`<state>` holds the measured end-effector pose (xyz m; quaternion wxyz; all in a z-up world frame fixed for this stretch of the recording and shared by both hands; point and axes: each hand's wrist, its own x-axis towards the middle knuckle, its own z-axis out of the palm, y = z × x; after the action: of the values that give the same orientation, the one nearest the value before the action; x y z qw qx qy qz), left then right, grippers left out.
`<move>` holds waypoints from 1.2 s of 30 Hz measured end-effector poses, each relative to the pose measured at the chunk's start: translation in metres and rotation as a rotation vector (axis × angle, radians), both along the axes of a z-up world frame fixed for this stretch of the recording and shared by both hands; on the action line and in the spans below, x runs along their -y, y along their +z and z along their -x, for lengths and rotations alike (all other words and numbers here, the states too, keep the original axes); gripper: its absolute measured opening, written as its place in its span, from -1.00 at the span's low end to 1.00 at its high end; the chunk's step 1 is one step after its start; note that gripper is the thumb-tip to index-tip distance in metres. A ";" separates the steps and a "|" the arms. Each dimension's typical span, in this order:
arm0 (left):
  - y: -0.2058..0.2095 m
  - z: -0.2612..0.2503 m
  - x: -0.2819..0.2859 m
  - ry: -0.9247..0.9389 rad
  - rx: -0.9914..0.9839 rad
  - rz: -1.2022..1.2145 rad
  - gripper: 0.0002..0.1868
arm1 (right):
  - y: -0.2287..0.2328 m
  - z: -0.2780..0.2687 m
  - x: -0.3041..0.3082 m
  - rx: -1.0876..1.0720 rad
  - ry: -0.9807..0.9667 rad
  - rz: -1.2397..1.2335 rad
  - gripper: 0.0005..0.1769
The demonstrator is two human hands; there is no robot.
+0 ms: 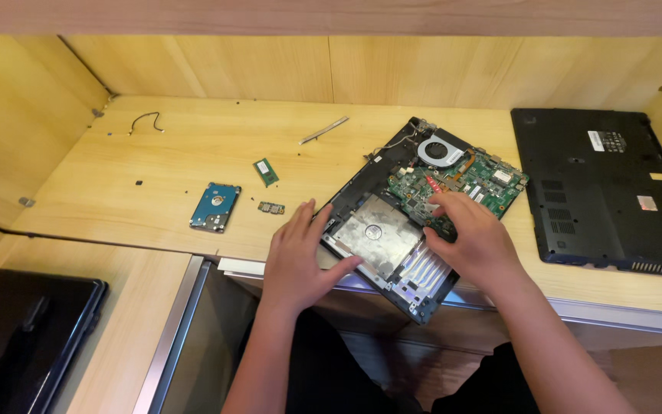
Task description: The person uses a red screwdriver to unscrew and remove components from a disassembled laptop motherboard. They remove a small circuit board and place it on the desk next to a hard drive and RAM stick.
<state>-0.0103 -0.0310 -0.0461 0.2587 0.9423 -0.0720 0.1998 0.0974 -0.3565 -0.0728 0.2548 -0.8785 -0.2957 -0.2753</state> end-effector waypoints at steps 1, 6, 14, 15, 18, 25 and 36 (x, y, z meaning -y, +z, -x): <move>-0.005 0.002 0.001 0.004 -0.003 0.006 0.15 | -0.002 0.003 -0.006 -0.003 0.004 0.006 -0.43; -0.023 0.007 0.012 0.093 0.155 -0.023 0.15 | -0.016 -0.003 -0.022 0.244 -0.025 0.163 -0.44; -0.028 0.051 0.062 0.338 0.274 -0.102 0.19 | 0.034 0.024 -0.014 0.316 0.125 0.210 -0.81; -0.032 0.054 0.066 0.363 0.268 -0.099 0.20 | 0.035 0.025 -0.012 0.322 0.131 0.180 -0.80; -0.034 0.060 0.074 0.362 0.253 -0.074 0.21 | 0.021 0.016 -0.002 0.290 0.134 0.122 -0.70; -0.038 0.075 0.086 0.324 0.365 -0.132 0.10 | 0.026 0.014 0.013 0.261 0.137 0.176 -0.63; -0.007 0.115 0.145 -0.051 0.177 -0.161 -0.26 | 0.016 0.017 0.043 0.175 -0.077 0.316 -0.48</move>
<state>-0.1258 -0.1759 -0.0533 0.1799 0.9365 -0.1341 0.2693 0.0806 -0.3994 -0.0571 0.0762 -0.8910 -0.3223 -0.3106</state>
